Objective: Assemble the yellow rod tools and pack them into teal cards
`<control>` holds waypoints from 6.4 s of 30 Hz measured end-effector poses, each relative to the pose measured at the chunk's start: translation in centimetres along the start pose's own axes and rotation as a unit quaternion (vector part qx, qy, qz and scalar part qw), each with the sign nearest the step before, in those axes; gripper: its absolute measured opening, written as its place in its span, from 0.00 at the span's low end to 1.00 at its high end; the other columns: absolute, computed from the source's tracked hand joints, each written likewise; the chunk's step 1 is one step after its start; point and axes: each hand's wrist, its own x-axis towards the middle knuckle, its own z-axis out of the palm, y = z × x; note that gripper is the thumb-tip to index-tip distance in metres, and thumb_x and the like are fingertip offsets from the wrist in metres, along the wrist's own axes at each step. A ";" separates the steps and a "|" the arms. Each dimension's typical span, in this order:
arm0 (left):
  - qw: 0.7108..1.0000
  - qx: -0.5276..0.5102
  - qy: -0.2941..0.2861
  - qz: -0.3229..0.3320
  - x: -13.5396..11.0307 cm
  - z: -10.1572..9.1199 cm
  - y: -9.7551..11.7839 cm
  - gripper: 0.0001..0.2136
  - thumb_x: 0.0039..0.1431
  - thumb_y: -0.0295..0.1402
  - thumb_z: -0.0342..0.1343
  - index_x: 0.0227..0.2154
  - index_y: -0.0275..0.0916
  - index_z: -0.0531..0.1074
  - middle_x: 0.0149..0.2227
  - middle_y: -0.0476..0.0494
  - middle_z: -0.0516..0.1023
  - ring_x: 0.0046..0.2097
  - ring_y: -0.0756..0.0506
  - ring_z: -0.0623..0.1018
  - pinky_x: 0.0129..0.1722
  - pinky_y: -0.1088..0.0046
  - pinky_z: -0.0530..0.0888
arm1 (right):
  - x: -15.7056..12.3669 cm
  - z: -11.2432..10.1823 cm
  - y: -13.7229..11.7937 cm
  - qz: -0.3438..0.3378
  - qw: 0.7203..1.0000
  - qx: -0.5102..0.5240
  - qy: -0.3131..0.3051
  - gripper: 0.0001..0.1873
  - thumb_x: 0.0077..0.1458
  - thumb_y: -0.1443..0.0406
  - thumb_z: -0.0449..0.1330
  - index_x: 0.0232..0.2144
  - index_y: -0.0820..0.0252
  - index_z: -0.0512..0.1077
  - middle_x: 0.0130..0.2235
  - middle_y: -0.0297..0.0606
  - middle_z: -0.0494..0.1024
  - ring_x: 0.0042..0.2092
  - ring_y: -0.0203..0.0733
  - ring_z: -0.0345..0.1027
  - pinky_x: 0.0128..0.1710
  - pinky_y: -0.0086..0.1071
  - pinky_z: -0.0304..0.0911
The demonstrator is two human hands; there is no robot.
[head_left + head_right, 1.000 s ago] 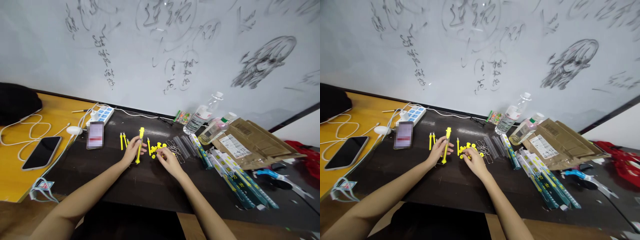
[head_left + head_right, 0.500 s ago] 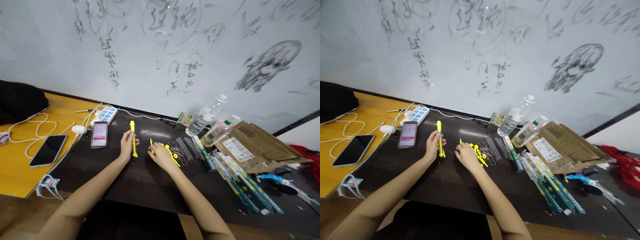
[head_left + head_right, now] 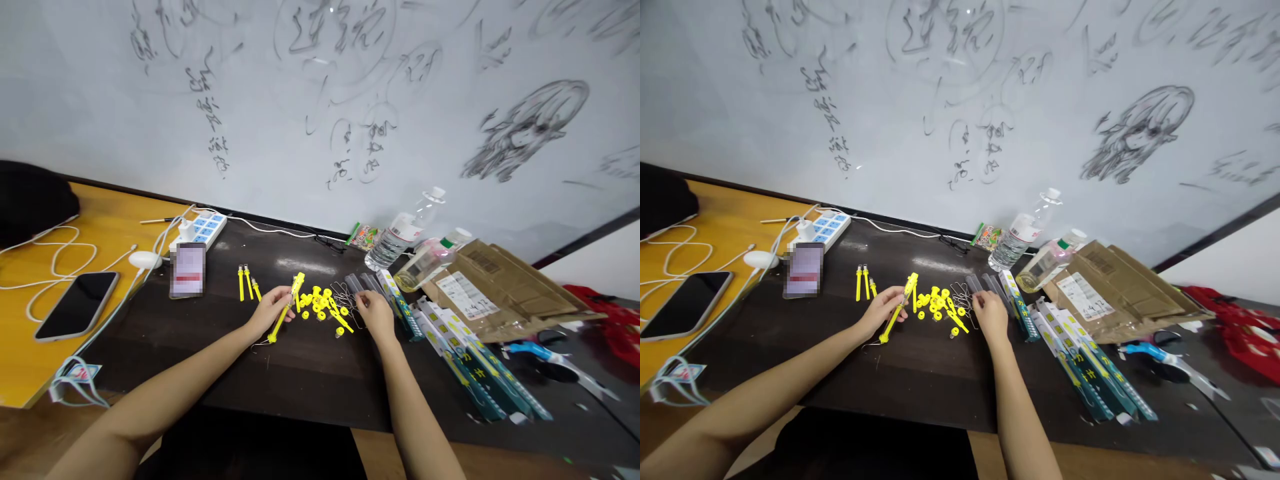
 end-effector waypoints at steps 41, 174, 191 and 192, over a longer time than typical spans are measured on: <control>0.993 0.057 -0.094 -0.048 -0.2 0.7 -0.7 0.15 0.53 0.40 0.55 0.39 0.38 0.61 0.31 0.51 0.71 0.17 0.56 0.69 0.12 0.82 0.67 | -2.7 1.0 -9.1 0.136 0.742 0.570 -0.326 0.07 0.44 0.65 0.50 0.26 0.55 0.53 0.17 0.23 0.70 0.11 0.29 0.55 0.07 0.19 0.45; 0.908 -0.002 -0.255 -0.334 -0.1 0.1 -0.2 0.28 0.60 0.53 0.37 0.11 0.39 0.53 0.07 0.54 0.49 0.09 0.55 0.49 0.07 0.80 0.46 | -5.4 3.0 -10.7 0.039 0.753 0.591 -0.287 0.16 0.57 0.53 0.54 0.29 0.58 0.58 0.25 0.29 0.70 0.23 0.31 0.68 0.24 0.27 0.69; 0.963 0.150 -0.213 -0.073 -1.7 1.2 -0.4 0.18 0.55 0.49 0.52 0.37 0.40 0.57 0.22 0.56 0.69 0.13 0.55 0.67 0.11 0.84 0.62 | -3.5 1.9 -8.5 0.098 0.776 0.556 -0.280 0.18 0.51 0.51 0.58 0.32 0.60 0.66 0.21 0.29 0.71 0.16 0.30 0.64 0.14 0.22 0.61; 0.962 0.164 -0.211 -0.060 -1.7 1.1 -0.3 0.18 0.55 0.49 0.52 0.37 0.40 0.58 0.22 0.56 0.70 0.13 0.56 0.67 0.11 0.84 0.62 | -3.5 1.9 -8.4 0.084 0.778 0.553 -0.286 0.17 0.50 0.52 0.60 0.33 0.60 0.66 0.22 0.28 0.71 0.16 0.29 0.63 0.14 0.22 0.61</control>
